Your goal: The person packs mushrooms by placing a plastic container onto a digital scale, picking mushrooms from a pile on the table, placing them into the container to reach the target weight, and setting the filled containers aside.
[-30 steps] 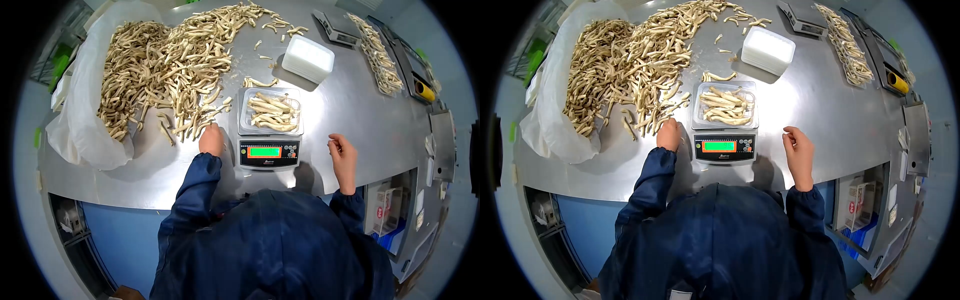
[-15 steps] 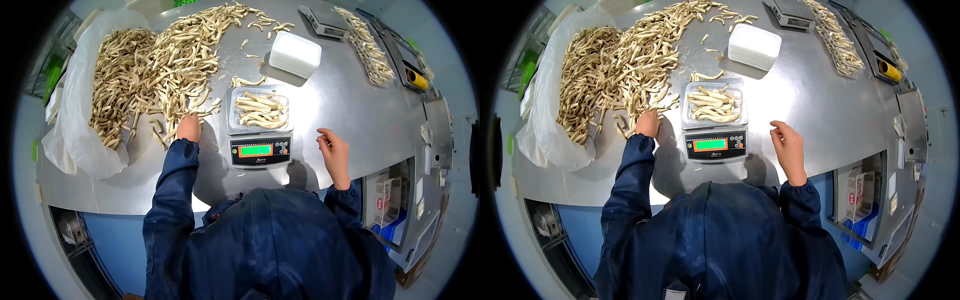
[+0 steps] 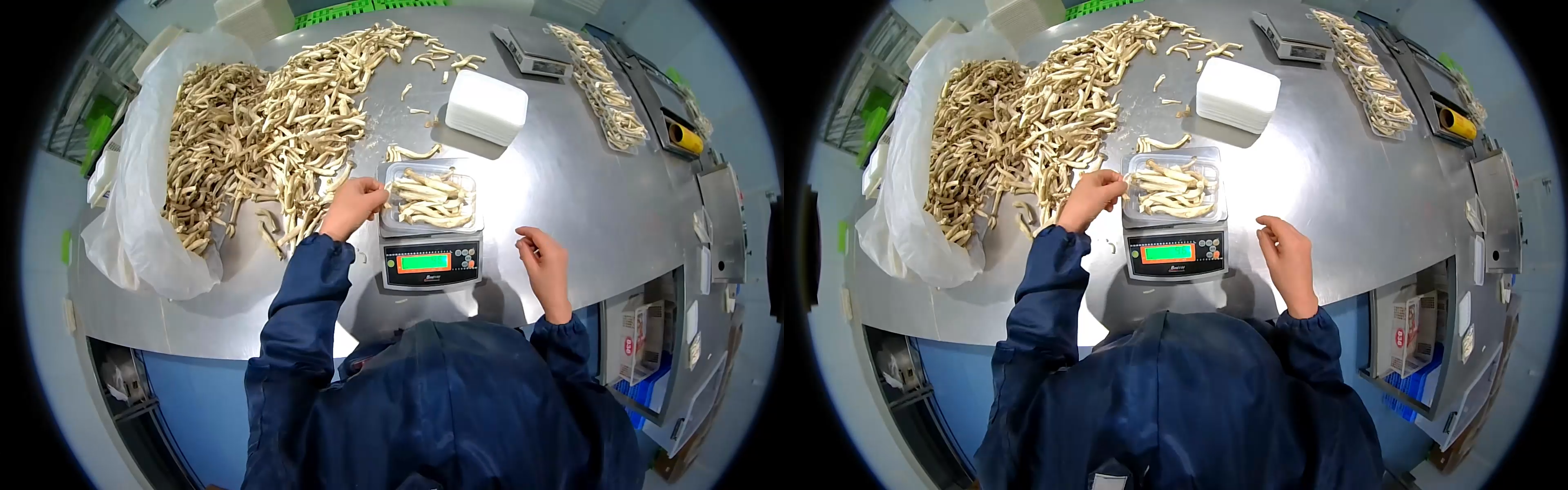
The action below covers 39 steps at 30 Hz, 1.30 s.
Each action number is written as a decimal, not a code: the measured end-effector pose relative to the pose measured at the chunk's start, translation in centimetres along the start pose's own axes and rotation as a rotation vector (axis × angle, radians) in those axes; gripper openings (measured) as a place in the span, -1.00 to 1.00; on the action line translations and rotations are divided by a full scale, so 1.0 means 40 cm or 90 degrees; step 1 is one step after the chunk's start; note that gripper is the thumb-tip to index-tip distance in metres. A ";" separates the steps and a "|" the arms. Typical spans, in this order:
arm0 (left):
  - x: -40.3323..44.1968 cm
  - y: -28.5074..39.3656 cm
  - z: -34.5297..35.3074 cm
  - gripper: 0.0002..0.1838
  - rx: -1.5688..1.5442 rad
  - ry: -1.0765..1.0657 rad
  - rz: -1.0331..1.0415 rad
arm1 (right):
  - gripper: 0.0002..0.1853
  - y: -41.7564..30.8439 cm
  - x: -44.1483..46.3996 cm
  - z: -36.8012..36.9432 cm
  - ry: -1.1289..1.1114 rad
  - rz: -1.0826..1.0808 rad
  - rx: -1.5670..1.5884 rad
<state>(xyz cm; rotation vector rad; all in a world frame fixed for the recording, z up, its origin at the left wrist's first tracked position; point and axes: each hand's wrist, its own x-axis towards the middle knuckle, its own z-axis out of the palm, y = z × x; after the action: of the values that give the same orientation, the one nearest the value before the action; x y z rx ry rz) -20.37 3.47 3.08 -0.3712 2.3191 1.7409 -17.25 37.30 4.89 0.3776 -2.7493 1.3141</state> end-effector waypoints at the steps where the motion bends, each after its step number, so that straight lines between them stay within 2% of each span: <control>1: 0.000 0.004 0.013 -0.75 -0.008 0.018 0.012 | -0.83 0.002 -0.003 -0.006 0.004 0.011 0.001; 4: -0.014 0.021 0.031 -0.76 0.003 0.071 0.043 | -0.83 0.010 -0.012 -0.019 0.018 0.030 0.003; 5: -0.011 0.009 0.023 -0.76 0.061 0.075 0.042 | -0.84 0.012 -0.013 -0.020 0.023 0.033 0.005; 8: -0.010 -0.003 0.004 -0.74 0.014 0.075 0.043 | -0.84 0.011 -0.010 -0.019 0.016 0.018 -0.007; 9: -0.019 0.016 0.000 -0.77 0.014 0.068 0.006 | -0.83 0.007 -0.009 -0.018 0.011 0.018 -0.007; 13: -0.021 0.004 0.003 -0.85 -0.055 0.036 0.019 | -0.83 0.001 -0.008 -0.009 -0.003 0.012 -0.009; 16: -0.036 0.012 0.012 -0.84 -0.031 0.018 0.049 | -0.83 0.006 -0.011 -0.016 -0.006 0.017 -0.016; 20: -0.077 -0.003 0.007 -0.86 -0.053 0.052 0.075 | -0.83 0.009 -0.010 -0.024 -0.001 0.029 -0.005; 22: -0.095 -0.035 -0.012 -0.84 -0.087 0.060 0.039 | -0.83 0.002 -0.010 -0.026 -0.007 0.031 -0.009; 24: -0.106 -0.056 -0.020 -0.84 -0.109 0.088 0.049 | -0.83 0.002 -0.010 -0.020 -0.013 0.025 -0.011; 27: -0.094 -0.089 -0.020 -0.83 -0.127 0.094 0.173 | -0.83 0.002 -0.009 -0.007 -0.025 0.017 -0.011; 30: -0.098 -0.038 0.014 -0.83 -0.175 0.090 0.131 | -0.83 -0.007 -0.009 -0.009 -0.035 0.022 -0.017; 32: -0.094 0.009 0.042 -0.83 -0.080 0.086 0.097 | -0.83 -0.008 -0.010 -0.013 -0.032 0.014 -0.024; 36: -0.054 0.034 0.087 -0.85 0.284 0.123 0.415 | -0.82 -0.006 -0.017 -0.022 -0.024 0.011 -0.021; 39: -0.053 0.055 0.092 -0.85 0.302 0.131 0.397 | -0.82 -0.003 -0.019 -0.026 -0.026 0.021 -0.021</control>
<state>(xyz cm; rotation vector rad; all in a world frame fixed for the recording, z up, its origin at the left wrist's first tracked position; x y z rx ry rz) -19.01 7.75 4.74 0.3046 3.1235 1.3111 -16.53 38.17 5.52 0.3626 -2.8183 1.2798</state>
